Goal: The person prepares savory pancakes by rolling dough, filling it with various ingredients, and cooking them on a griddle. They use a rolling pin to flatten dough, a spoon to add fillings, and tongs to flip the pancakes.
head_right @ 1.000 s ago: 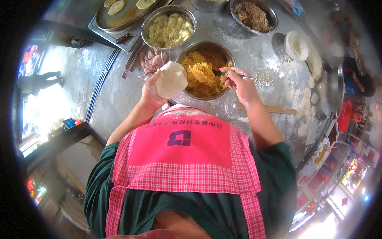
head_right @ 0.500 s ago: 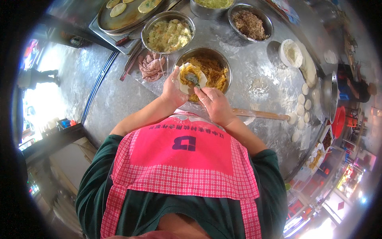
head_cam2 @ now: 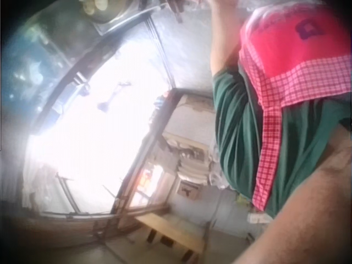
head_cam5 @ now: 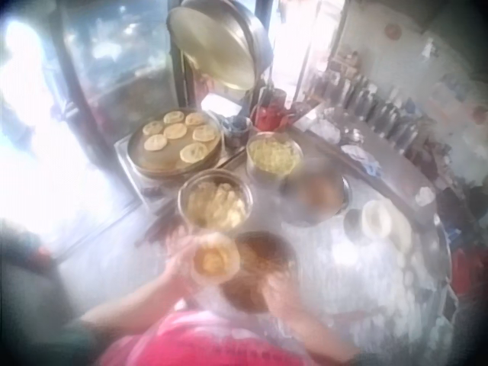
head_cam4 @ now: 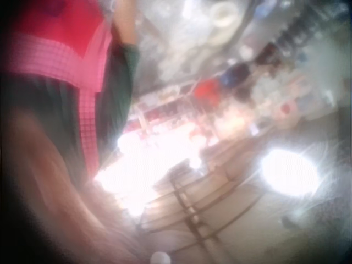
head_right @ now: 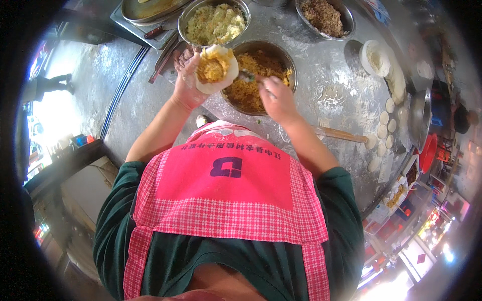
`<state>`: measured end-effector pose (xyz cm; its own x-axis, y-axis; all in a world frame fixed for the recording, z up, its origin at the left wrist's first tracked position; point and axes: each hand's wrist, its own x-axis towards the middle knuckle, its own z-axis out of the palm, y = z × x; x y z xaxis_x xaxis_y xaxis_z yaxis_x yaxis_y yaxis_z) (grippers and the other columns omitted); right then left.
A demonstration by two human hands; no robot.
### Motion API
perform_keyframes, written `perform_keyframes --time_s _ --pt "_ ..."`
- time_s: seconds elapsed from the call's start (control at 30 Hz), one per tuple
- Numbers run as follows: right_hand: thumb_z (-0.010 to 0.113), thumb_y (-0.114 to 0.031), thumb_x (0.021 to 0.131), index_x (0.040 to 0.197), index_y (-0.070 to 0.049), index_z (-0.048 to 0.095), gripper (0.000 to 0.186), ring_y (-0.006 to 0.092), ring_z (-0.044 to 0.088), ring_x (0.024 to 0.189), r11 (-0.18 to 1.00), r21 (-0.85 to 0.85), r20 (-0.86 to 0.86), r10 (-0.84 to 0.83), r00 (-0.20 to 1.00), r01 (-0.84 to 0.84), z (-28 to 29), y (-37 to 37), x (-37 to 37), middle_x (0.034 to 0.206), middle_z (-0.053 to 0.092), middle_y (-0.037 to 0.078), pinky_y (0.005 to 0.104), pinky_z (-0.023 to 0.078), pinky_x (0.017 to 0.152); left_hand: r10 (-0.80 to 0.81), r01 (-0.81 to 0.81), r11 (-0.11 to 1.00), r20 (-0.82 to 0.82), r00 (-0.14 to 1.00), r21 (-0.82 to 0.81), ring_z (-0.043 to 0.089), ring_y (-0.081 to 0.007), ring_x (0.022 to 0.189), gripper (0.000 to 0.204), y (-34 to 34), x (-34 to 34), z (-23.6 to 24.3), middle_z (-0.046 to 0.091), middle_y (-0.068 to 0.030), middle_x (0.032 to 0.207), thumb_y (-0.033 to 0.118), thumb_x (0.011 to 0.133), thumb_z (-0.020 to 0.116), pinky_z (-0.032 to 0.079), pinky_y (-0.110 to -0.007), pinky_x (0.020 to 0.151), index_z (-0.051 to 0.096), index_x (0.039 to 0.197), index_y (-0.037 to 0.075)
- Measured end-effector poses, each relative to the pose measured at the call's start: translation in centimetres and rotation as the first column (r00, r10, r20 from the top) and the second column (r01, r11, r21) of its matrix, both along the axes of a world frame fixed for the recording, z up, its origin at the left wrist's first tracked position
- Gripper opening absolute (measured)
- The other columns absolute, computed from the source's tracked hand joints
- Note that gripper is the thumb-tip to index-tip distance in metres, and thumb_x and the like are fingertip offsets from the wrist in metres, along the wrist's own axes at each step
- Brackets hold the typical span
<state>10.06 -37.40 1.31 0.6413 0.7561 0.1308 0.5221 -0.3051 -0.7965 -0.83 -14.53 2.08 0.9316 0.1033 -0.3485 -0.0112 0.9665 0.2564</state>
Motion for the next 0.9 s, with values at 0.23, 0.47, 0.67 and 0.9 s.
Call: perform_keyframes --time_s 0.23,0.47,0.67,0.9 --pt "0.062 -0.009 0.091 0.105 -0.001 0.069 0.017 0.0354 0.063 0.079 0.983 -0.070 -0.059 0.165 0.985 -0.169 0.1 -0.1 -1.6 0.088 0.065 0.019 0.0395 0.050 0.069 0.110 -0.110 0.993 0.004 0.994 0.031 0.053 -0.0359 0.126 0.049 1.3 -0.9 0.0 0.054 -0.0175 0.137 0.035 0.101 0.049 0.043 -0.055 0.107 0.046 0.139 0.006" --pt "0.062 -0.009 0.091 0.109 0.000 0.067 0.020 0.0371 0.063 0.080 0.951 -0.087 0.033 0.299 0.954 -0.296 -0.7 -1.4 -0.9 0.093 0.065 0.020 0.0385 0.051 0.071 0.076 -0.076 0.997 0.011 0.997 -0.034 0.051 -0.0370 0.129 0.049 0.8 -1.8 -1.2 0.050 -0.0200 0.140 0.033 0.102 0.046 0.044 -0.057 0.107 0.043 0.141 0.003" --pt "0.053 -0.016 0.100 0.114 -0.002 0.067 0.024 0.0123 0.061 0.076 0.999 -0.050 -0.588 -0.016 0.809 -0.016 -0.6 -3.0 -0.4 0.090 0.069 0.008 0.0264 0.045 0.064 0.063 -0.062 0.990 0.002 0.998 -0.127 0.050 -0.0379 0.129 0.048 0.6 -2.0 -1.0 0.049 -0.0213 0.141 0.030 0.102 0.046 0.044 -0.057 0.106 0.042 0.140 0.001" --pt "0.046 -0.020 0.104 0.120 0.003 0.064 0.033 0.0078 0.057 0.072 0.952 -0.012 -0.847 -0.173 0.503 0.307 0.8 -4.6 2.0 0.093 0.070 0.011 0.0209 0.041 0.064 0.024 -0.022 0.997 0.029 0.999 -0.069 0.050 -0.0369 0.130 0.047 -0.1 -1.7 -0.2 0.051 -0.0174 0.141 0.030 0.102 0.050 0.043 -0.057 0.107 0.042 0.142 0.007"
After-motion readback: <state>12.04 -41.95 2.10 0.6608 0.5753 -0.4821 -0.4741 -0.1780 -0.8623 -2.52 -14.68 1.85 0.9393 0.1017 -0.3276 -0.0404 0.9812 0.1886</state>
